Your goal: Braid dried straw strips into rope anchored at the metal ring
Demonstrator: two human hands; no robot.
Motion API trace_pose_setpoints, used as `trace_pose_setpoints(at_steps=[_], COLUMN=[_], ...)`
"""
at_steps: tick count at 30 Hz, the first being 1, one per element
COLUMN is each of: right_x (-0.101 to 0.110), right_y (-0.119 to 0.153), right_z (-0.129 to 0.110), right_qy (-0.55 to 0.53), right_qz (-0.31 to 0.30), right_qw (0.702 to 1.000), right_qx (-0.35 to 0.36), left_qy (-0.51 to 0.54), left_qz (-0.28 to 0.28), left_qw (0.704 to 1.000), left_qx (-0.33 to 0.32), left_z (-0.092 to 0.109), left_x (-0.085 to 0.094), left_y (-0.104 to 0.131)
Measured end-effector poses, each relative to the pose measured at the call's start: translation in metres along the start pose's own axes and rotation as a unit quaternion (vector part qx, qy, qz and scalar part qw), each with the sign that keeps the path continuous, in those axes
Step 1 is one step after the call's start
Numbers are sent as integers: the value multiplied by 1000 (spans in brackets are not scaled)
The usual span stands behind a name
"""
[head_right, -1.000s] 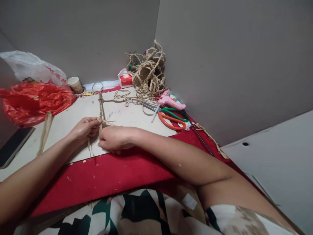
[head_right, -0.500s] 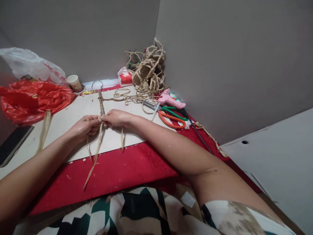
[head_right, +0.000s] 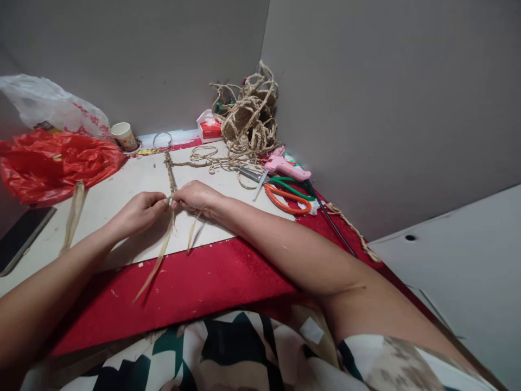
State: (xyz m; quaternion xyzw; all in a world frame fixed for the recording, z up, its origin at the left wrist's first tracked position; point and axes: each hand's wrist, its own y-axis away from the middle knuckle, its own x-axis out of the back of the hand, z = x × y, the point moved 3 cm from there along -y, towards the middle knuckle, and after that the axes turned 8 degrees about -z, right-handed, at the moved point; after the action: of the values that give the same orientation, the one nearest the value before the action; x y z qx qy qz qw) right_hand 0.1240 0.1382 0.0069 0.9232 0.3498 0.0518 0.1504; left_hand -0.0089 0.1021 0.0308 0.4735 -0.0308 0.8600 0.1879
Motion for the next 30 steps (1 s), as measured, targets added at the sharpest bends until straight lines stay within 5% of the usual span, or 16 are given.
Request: trace_pose_setpoints(at_steps=[4,7,13,18,20,24,26,30], right_x=[-6,-8,-5,0,0,-1,0,4], right_y=[4,7,8,6,6,6,6,6], right_z=[0,0,2,1,1,0,-1,-2], right_qy=[-55,-105,-146,-173,-168,-135,-111,-11], right_qz=[0,-22,-59,-107,-124,-129,-121,-89], right_qw=[998,994,987,978,977,982,986,996], right_qx=[-13,-33,-43,-44,-45,-33,-26,-2], left_qy=[-164,-193,-53,108,266,488,489,399], left_qz=[23,33,34,162,127,-49,-73,-32], left_qw=[986,979,998,981,955,868,865,913], left_qx=[28,55,-21,0,41,81,85,80], left_z=[12,18,26,6,-5,-8,-6,-9], left_x=[-11,-23,-26,2,0,-20,-23,-18], left_y=[10,16,20,8,-1,-11,-11,-11])
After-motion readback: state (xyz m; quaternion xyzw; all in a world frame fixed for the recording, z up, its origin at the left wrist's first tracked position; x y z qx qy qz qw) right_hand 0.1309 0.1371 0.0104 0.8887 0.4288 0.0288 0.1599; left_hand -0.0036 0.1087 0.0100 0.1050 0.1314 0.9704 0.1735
